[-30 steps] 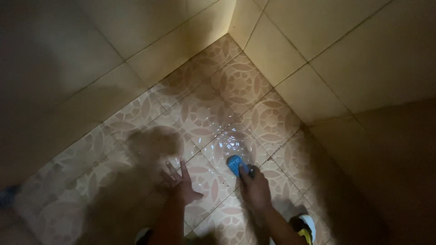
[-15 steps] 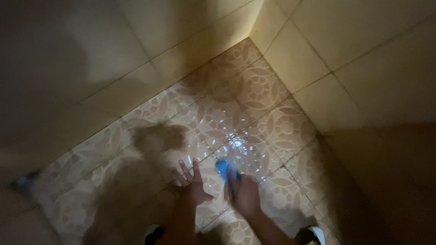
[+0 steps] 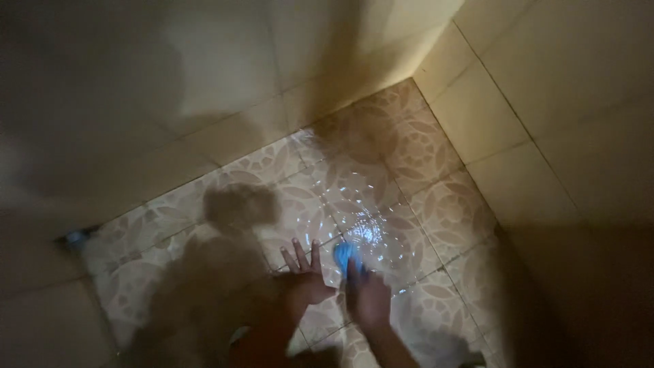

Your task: Scrubbing a tiled bathroom floor with a hand brush and water.

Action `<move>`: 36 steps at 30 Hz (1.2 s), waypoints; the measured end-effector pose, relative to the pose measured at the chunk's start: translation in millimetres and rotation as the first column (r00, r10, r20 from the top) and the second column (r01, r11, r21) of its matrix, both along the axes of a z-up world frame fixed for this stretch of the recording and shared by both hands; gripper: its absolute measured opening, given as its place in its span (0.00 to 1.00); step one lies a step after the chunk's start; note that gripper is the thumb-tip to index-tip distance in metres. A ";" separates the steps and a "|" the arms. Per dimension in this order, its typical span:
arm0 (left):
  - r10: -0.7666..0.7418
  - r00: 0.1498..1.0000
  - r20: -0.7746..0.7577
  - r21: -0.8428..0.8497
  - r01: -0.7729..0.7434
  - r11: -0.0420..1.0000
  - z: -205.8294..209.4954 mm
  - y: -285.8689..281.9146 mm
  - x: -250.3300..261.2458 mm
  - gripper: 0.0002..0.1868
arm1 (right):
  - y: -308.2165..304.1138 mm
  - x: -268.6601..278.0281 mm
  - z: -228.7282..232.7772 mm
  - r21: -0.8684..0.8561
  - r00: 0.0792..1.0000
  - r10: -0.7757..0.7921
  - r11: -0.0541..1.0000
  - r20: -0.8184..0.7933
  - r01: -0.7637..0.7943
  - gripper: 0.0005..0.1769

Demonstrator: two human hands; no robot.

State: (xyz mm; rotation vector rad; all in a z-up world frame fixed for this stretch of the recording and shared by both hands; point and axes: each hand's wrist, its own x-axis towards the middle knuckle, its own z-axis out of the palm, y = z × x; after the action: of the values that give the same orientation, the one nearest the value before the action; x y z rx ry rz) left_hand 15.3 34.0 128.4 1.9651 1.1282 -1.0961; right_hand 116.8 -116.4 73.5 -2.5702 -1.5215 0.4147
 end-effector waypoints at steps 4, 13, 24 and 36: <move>-0.135 0.990 0.044 -0.189 0.141 0.972 52.8 28.6 -17.3 0.61 | -47.3 -30.2 -34.5 0.009 0.998 0.068 0.998 -0.002 -0.068 0.39; -0.146 0.819 0.555 0.050 0.142 0.989 -19.3 82.7 -102.2 0.23 | 85.2 -1.0 -17.8 -0.068 0.937 -0.292 0.956 -0.192 0.284 0.27; 0.572 0.311 0.759 -0.274 -0.645 0.714 -154.3 9.6 -108.2 0.30 | 87.2 -41.4 -45.4 -0.158 0.981 0.148 0.973 -0.123 -0.167 0.21; 0.614 0.336 0.715 -0.110 -0.812 0.573 -106.2 26.1 -132.3 0.22 | 73.8 -97.9 -45.3 0.010 0.910 0.402 0.915 -0.101 -0.403 0.42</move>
State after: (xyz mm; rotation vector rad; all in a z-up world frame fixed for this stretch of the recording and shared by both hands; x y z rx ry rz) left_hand -117.0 60.0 22.2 1.4696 1.4935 0.3246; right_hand 18.8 -42.6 28.2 -2.1912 -2.0150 0.5854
